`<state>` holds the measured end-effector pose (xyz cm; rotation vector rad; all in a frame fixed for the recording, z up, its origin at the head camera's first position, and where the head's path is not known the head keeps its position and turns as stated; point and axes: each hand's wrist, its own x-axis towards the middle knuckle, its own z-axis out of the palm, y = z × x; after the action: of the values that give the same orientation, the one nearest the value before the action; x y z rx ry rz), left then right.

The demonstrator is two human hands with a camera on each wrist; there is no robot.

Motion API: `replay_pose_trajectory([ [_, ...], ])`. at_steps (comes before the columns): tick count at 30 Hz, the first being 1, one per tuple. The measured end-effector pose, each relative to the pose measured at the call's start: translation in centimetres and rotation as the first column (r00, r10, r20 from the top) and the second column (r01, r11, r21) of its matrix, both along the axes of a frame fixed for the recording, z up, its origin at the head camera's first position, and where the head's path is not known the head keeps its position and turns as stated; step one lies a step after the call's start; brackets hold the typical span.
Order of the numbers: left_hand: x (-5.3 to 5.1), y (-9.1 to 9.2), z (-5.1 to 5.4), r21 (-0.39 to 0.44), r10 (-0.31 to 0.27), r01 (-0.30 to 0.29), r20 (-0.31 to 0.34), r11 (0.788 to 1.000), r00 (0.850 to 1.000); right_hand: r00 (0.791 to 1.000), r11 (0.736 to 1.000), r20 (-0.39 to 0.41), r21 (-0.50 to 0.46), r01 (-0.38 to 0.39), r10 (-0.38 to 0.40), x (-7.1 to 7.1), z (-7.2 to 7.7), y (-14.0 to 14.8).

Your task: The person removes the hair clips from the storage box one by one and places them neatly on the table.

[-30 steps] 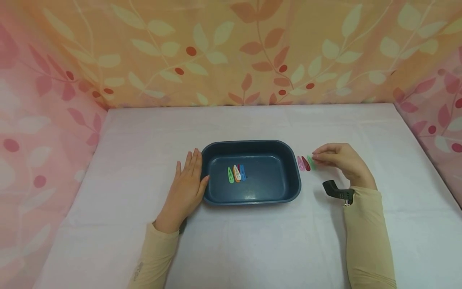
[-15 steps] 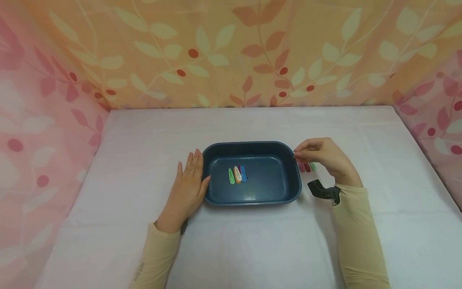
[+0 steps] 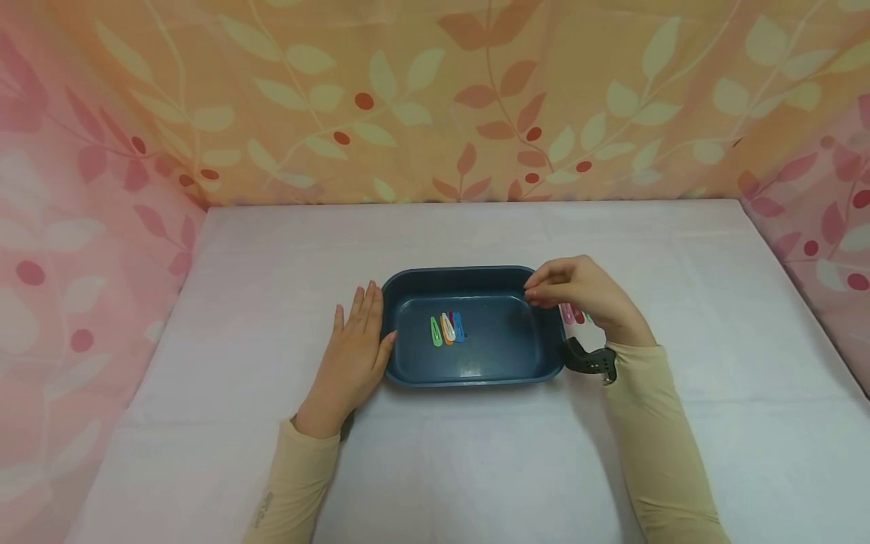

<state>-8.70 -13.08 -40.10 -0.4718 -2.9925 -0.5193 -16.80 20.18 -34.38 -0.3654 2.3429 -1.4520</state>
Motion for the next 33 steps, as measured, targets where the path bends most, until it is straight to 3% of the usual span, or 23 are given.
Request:
replay_pose_trajectory([
  [13,0.0,0.0,-0.1,0.000,-0.002,0.002,-0.024,1.000,1.000,0.997,0.998,0.052,-0.039,-0.050,0.052,-0.8,-0.4,-3.3],
  [19,-0.1,0.1,-0.2,0.003,-0.003,0.003,-0.026,1.000,1.000,0.988,0.992,0.095,-0.048,-0.116,0.120,-1.3,-1.0,-5.0],
  [33,-0.1,0.0,-0.2,0.002,-0.002,0.002,0.017,1.000,1.000,0.961,0.967,0.168,0.098,-0.237,0.218,-2.7,-3.1,-7.5],
])
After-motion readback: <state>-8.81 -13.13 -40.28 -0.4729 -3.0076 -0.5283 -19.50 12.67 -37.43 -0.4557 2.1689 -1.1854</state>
